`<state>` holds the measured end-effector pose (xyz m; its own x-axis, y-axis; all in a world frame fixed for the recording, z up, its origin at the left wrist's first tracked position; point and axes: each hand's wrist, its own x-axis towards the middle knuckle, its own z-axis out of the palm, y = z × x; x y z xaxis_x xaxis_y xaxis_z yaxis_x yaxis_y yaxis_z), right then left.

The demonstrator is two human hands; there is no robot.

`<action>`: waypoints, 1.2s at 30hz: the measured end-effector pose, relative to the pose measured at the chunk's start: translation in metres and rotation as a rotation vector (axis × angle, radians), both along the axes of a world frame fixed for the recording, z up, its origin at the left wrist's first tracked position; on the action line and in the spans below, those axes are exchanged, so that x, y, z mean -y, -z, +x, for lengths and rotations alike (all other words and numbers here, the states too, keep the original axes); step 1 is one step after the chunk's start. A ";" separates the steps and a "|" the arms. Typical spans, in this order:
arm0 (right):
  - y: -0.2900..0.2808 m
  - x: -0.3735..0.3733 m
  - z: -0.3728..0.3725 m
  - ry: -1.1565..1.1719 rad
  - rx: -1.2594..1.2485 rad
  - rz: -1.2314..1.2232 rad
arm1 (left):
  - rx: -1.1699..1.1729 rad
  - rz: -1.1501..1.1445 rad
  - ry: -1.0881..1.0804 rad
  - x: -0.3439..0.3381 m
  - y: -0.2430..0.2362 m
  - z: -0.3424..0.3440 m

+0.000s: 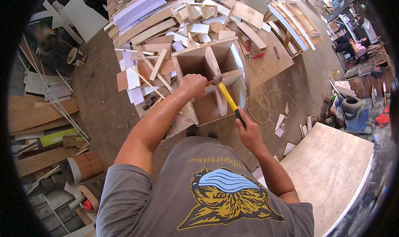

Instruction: The person assembles a small wooden storage organizer by applying adhesive to wood pieces, cutting thin wooden strips with shears, and hammering nails into the joints of the wooden box structure.

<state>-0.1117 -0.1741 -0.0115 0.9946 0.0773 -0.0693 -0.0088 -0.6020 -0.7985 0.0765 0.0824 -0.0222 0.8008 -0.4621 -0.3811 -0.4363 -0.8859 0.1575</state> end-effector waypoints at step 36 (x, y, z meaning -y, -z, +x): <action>-0.015 -0.037 0.016 -0.364 0.169 -0.020 | 0.290 -0.939 -0.777 -0.048 0.069 -0.099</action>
<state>-0.0952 -0.1369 0.0032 0.9000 0.4271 0.0875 0.3382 -0.5571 -0.7585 -0.0224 0.1304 -0.0909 0.9822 0.1723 0.0748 0.0268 -0.5223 0.8523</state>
